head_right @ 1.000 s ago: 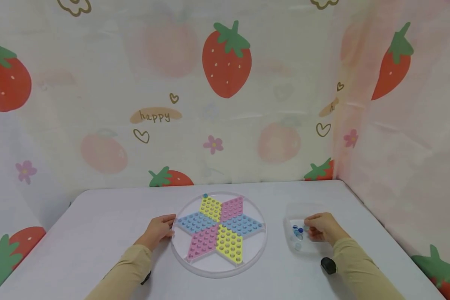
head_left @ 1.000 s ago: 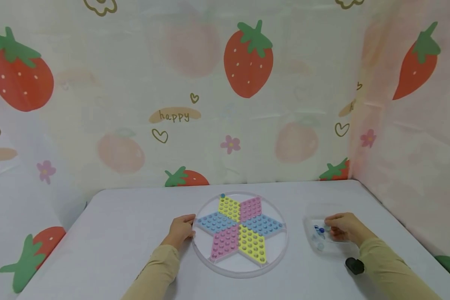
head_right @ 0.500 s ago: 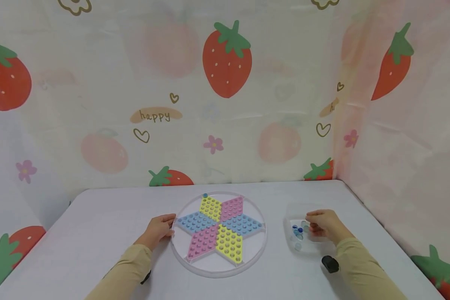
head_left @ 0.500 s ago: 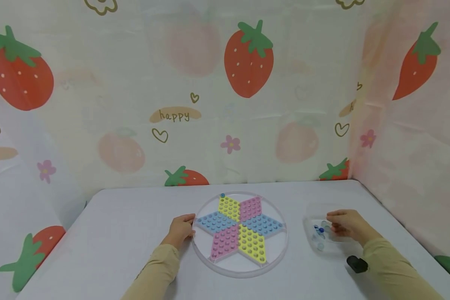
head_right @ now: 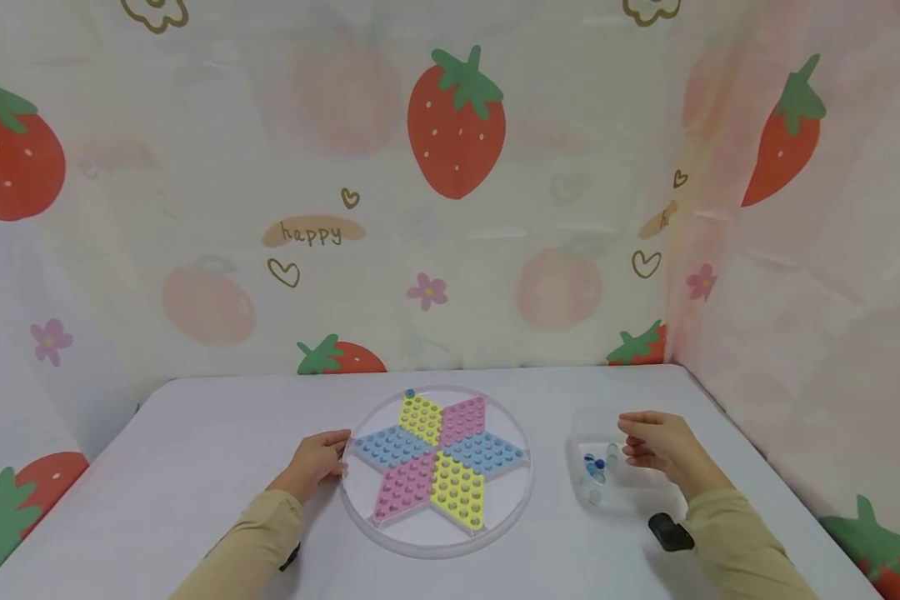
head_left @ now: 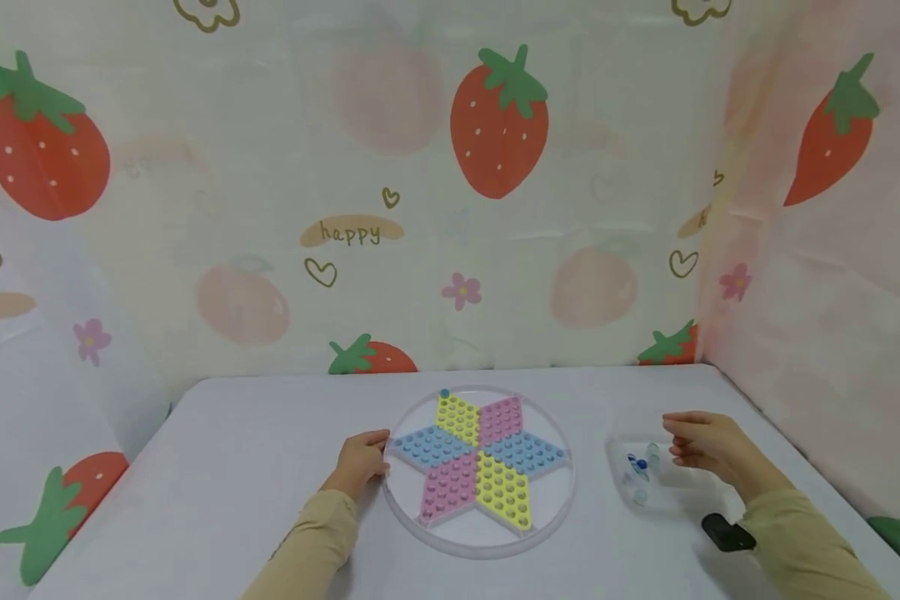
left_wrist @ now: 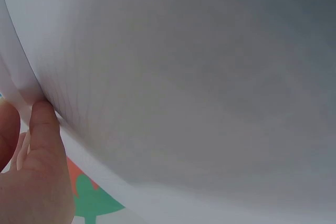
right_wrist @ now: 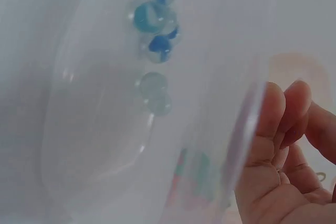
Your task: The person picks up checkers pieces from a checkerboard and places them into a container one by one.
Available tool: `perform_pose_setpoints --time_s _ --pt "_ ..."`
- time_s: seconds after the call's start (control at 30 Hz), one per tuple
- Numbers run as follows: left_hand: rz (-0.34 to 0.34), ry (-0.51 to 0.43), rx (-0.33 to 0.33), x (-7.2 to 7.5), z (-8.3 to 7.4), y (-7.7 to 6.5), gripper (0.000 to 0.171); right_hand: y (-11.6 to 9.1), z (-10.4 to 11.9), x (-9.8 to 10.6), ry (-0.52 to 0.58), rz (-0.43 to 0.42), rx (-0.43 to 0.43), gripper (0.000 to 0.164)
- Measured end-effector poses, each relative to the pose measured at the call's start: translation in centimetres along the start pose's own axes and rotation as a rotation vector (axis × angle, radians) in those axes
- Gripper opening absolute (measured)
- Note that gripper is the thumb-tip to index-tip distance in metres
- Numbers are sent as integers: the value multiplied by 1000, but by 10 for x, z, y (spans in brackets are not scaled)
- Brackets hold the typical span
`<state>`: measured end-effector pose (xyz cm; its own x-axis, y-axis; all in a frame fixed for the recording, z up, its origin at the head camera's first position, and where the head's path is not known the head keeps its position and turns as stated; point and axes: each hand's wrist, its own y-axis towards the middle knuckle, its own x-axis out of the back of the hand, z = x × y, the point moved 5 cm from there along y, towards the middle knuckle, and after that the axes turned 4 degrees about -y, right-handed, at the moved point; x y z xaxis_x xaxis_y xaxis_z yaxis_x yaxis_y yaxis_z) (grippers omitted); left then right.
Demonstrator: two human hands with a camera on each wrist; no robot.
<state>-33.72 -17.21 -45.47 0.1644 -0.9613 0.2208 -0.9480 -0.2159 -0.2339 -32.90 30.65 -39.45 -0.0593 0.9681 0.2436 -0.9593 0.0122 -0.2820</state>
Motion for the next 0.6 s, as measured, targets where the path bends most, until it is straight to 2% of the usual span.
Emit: perform_pose_setpoints --time_s 0.3,0.43,0.6 --pt "-25 13 13 0 1 8 55 -12 21 -12 36 26 104 22" --pt "-18 21 1 -1 -1 8 56 -15 32 -20 54 34 152 20" --pt "-7 22 -8 1 0 2 55 -20 41 -33 80 41 165 24"
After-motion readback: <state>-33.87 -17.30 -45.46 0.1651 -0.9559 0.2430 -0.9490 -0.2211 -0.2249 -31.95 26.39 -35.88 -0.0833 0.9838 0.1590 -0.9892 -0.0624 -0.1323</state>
